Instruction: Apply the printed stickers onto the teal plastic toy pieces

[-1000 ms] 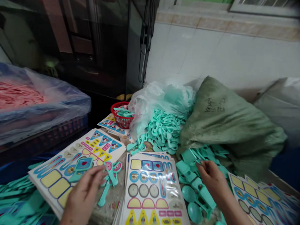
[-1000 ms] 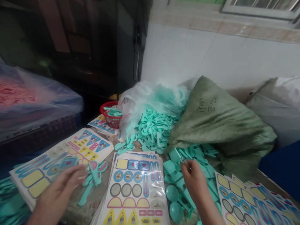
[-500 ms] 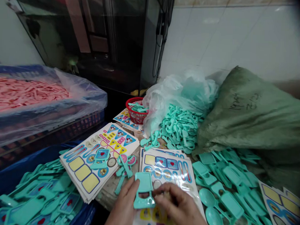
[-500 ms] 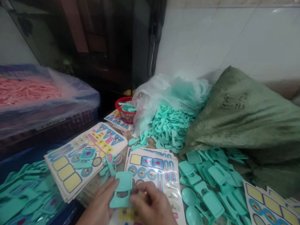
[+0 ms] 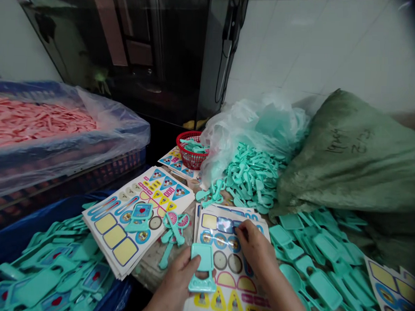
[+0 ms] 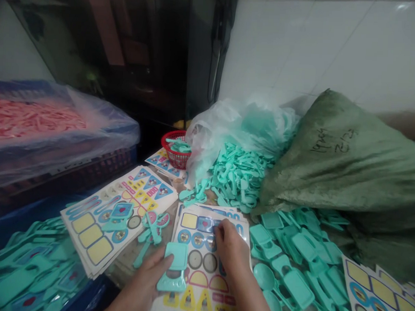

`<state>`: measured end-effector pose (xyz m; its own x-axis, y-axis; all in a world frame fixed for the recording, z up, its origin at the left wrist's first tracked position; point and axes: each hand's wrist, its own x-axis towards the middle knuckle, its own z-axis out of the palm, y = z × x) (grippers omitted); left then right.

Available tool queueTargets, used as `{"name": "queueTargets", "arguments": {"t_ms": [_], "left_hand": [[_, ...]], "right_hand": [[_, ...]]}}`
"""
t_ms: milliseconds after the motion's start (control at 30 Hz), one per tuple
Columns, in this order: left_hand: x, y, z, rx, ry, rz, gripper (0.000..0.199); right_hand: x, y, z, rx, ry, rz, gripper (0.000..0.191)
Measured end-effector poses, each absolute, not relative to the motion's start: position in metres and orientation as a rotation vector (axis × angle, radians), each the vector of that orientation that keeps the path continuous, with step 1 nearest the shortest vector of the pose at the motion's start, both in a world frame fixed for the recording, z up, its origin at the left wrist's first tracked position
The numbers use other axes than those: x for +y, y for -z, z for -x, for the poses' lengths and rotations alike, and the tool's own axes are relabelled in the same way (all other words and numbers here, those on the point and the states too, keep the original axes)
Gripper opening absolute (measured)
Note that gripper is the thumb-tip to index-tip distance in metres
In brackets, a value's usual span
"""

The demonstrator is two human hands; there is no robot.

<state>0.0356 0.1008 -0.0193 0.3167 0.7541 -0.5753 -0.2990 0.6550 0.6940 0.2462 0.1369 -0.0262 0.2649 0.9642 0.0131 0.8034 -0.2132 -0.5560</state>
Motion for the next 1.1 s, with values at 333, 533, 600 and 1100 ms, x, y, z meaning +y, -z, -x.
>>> {"name": "queueTargets", "arguments": {"t_ms": [333, 533, 600, 1100], "left_hand": [[0.102, 0.014, -0.038, 1.109, -0.698, -0.56, 0.044], [0.1, 0.023, -0.038, 1.094, -0.738, -0.596, 0.039], [0.1, 0.025, -0.039, 1.069, -0.74, -0.618, 0.04], [0.093, 0.004, -0.035, 0.88, -0.85, -0.522, 0.033]], "right_hand": [[0.139, 0.026, -0.246, -1.377, -0.693, 1.998, 0.016], [0.138, 0.008, -0.242, -1.041, -1.127, 1.722, 0.036], [0.134, 0.0, -0.238, -0.939, -1.248, 1.617, 0.041], [0.098, -0.03, -0.227, -0.888, -1.327, 1.462, 0.036]]}}
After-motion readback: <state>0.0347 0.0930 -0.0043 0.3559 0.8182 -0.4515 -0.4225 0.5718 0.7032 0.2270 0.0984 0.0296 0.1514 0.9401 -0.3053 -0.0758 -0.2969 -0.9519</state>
